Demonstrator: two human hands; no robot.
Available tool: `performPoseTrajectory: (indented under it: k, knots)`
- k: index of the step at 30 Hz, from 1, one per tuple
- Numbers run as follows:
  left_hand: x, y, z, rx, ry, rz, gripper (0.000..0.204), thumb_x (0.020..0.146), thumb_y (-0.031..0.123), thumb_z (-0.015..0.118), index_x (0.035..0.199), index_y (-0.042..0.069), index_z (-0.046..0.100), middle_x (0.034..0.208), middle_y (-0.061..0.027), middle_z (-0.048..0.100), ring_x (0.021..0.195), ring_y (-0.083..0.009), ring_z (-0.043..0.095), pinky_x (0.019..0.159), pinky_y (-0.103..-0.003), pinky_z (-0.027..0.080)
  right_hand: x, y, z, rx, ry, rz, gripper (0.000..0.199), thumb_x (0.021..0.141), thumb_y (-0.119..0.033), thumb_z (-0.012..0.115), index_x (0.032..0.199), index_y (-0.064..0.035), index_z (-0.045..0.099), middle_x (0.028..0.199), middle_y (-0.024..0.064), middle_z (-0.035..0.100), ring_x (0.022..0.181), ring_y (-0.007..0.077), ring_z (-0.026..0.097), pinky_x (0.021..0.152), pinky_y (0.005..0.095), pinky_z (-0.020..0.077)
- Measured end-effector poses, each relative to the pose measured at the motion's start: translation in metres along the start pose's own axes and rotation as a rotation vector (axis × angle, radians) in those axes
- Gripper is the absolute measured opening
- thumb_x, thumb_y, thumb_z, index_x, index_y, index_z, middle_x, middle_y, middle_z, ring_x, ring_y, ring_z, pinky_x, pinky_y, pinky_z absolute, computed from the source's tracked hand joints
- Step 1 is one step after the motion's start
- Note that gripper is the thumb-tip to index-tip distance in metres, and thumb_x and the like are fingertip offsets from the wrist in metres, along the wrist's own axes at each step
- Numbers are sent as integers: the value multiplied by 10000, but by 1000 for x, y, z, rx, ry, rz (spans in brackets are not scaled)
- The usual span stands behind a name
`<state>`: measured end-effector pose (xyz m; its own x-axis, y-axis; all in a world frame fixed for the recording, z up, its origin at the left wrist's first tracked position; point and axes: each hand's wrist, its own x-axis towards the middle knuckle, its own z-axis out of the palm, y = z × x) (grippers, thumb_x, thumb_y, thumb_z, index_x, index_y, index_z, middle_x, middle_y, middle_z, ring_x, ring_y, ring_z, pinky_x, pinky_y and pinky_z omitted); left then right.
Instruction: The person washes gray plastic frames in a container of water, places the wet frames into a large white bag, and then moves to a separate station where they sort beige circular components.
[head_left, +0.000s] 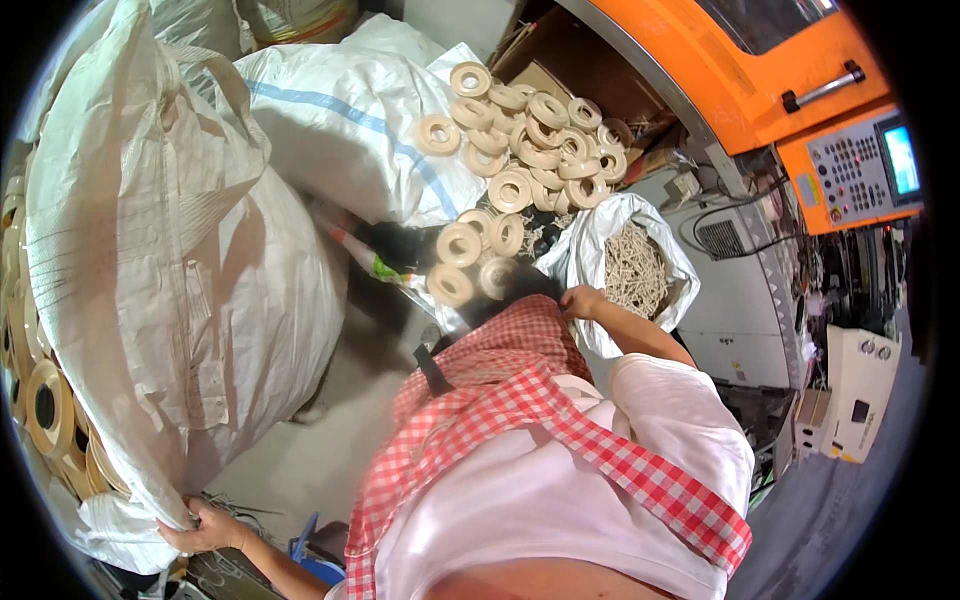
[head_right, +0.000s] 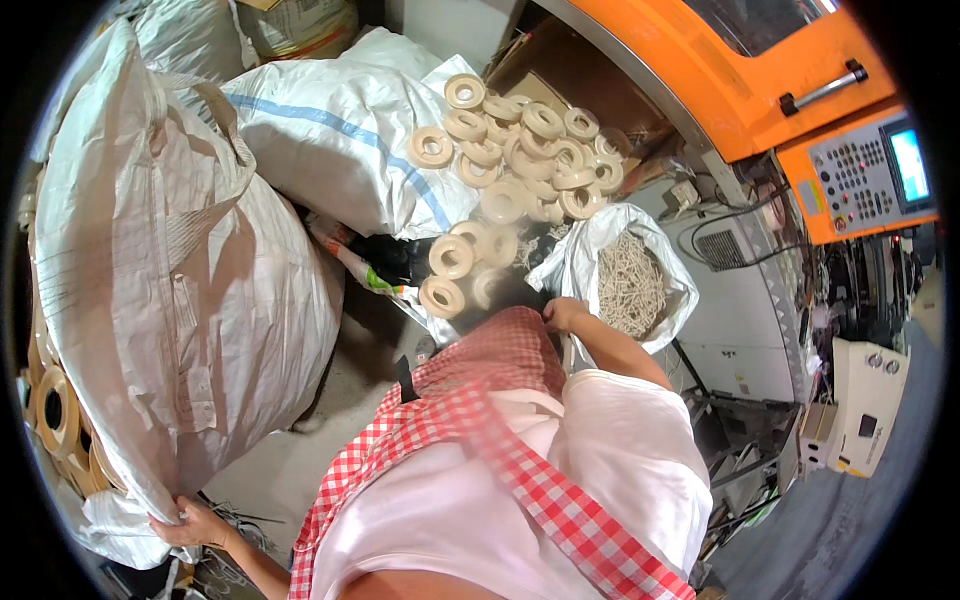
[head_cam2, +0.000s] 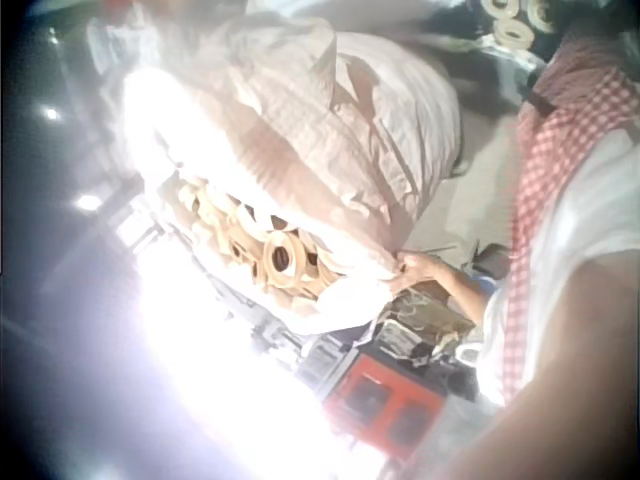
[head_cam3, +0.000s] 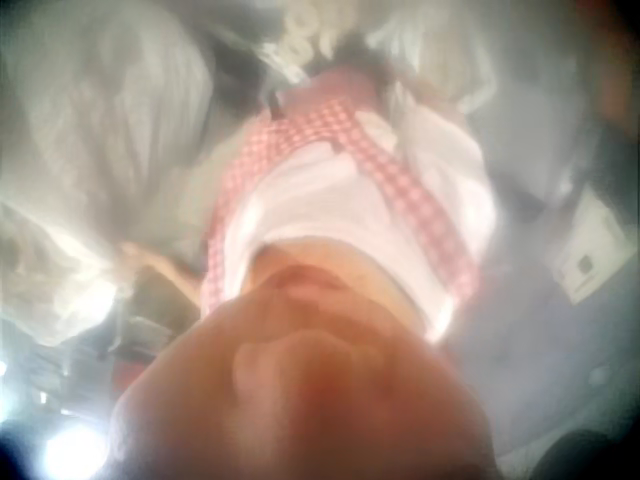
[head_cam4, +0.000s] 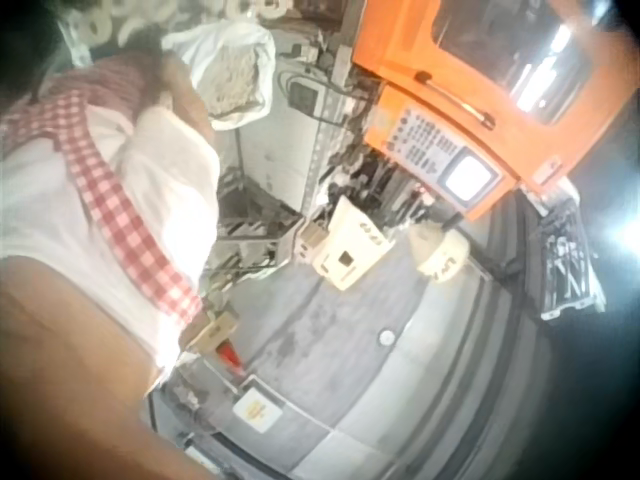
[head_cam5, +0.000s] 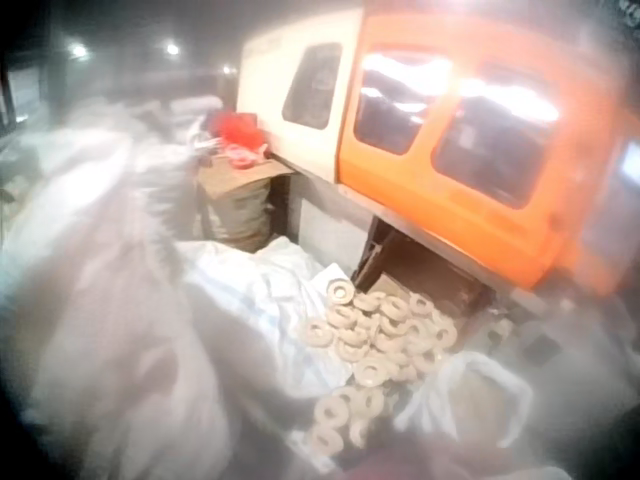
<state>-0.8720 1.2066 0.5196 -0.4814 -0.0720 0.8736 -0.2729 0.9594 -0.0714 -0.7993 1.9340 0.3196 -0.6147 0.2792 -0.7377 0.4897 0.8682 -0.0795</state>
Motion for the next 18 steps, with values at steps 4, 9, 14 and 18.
performPoseTrajectory:
  k: [4,9,14,18]
  knots:
    - [-26,46,3,58,83,-195,788,716,178,726,1288,-99,260,1290,-279,315,1188,-395,345,982,-458,314,28,12,-11,-209,-151,-91,323,675,-352,651,974,-231,666,996,6,653,932,249,606,796,336,470]
    - [-200,158,36,-35,-626,-46,445,791,232,593,1154,-13,518,1128,-209,532,1053,-348,496,868,-455,382,94,60,1,-62,-373,-242,461,700,-390,681,1107,-181,624,1019,38,655,889,210,622,800,289,472]
    - [-239,386,37,-396,-2066,119,507,729,454,605,1141,157,595,1170,-83,584,1123,-273,508,934,-450,333,168,130,61,-119,-715,-441,556,597,-325,766,1084,-91,634,944,74,667,833,195,618,765,331,478]
    - [-302,466,18,-517,-2307,394,472,719,414,633,1068,95,632,1019,-126,638,929,-326,588,817,-365,444,135,133,10,-60,-755,-155,375,594,-273,731,861,-15,674,824,122,664,814,185,615,731,335,474]
